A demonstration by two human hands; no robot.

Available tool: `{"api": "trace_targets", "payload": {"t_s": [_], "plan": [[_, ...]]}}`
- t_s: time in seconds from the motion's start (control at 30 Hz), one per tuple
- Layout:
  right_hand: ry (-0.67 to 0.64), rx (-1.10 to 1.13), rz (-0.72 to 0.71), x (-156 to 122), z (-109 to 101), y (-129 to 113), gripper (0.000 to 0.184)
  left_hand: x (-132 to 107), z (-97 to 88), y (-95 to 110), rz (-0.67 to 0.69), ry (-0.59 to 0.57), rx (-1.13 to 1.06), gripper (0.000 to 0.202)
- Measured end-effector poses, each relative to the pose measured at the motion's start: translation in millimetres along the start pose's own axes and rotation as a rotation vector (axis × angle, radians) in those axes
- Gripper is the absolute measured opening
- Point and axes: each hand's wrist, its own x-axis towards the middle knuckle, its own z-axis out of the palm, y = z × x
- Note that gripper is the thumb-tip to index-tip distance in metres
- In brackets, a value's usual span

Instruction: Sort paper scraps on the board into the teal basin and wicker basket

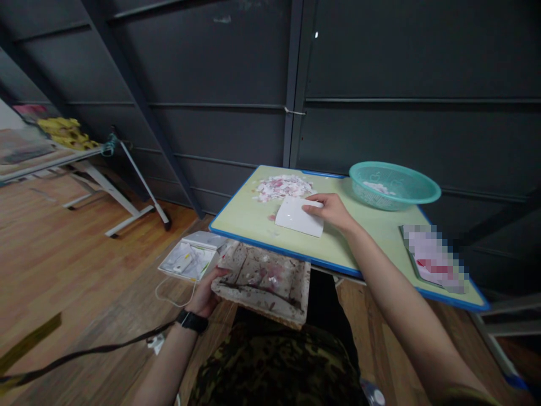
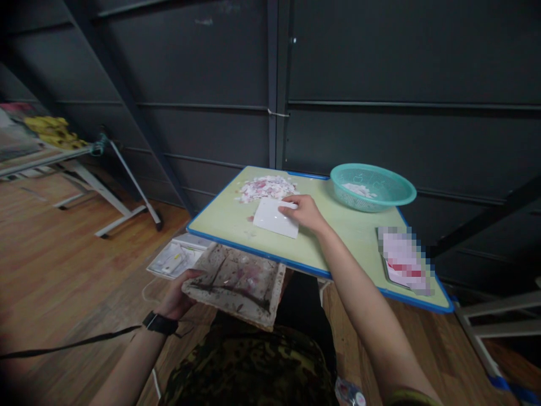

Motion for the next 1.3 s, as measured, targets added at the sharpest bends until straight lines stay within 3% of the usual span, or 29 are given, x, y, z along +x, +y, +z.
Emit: {"api": "trace_targets", "payload": {"t_s": [0.17,0.3,0.37,0.6,0.67,0.8,0.87,1.0,1.2,1.3], "plan": [[-0.184,0.075,-0.010,-3,13,-6,0.035,1,-0.7,-1,0.003,-0.008,-0.003,0.013],[-0.051,0.105,-0.041,-1,14,-6,0.034,3,-1.8,-2,0.009,0.011,-0.020,0.010],[-0.044,0.075,-0.051,-1,14,-5,0.033,4,-2.7,-3,0.006,0.011,-0.029,0.011],[-0.374,0.198,0.033,-10,21,-13,0.039,6,-5.2,-4,0.000,-0.038,-0.036,0.019],[-0.319,0.248,0.071,-9,16,-13,0.040,7,-5.7,-5,-0.003,-0.037,-0.034,0.021],[0.064,0.155,0.072,-2,-4,-5,0.035,6,-5.6,-5,0.003,-0.038,-0.044,0.021],[0.157,0.048,0.059,1,-15,0,0.032,5,-4.3,-5,0.018,-0.029,-0.051,0.022],[0.158,-0.065,0.034,3,-20,5,0.029,2,-0.9,-3,0.018,-0.013,-0.038,0.020],[0.019,-0.124,-0.043,2,-9,4,0.028,2,-1.0,-3,0.002,-0.013,-0.040,0.018],[0.110,-0.105,-0.021,3,-12,5,0.030,3,-1.8,-4,0.011,-0.009,-0.048,0.016]]}}
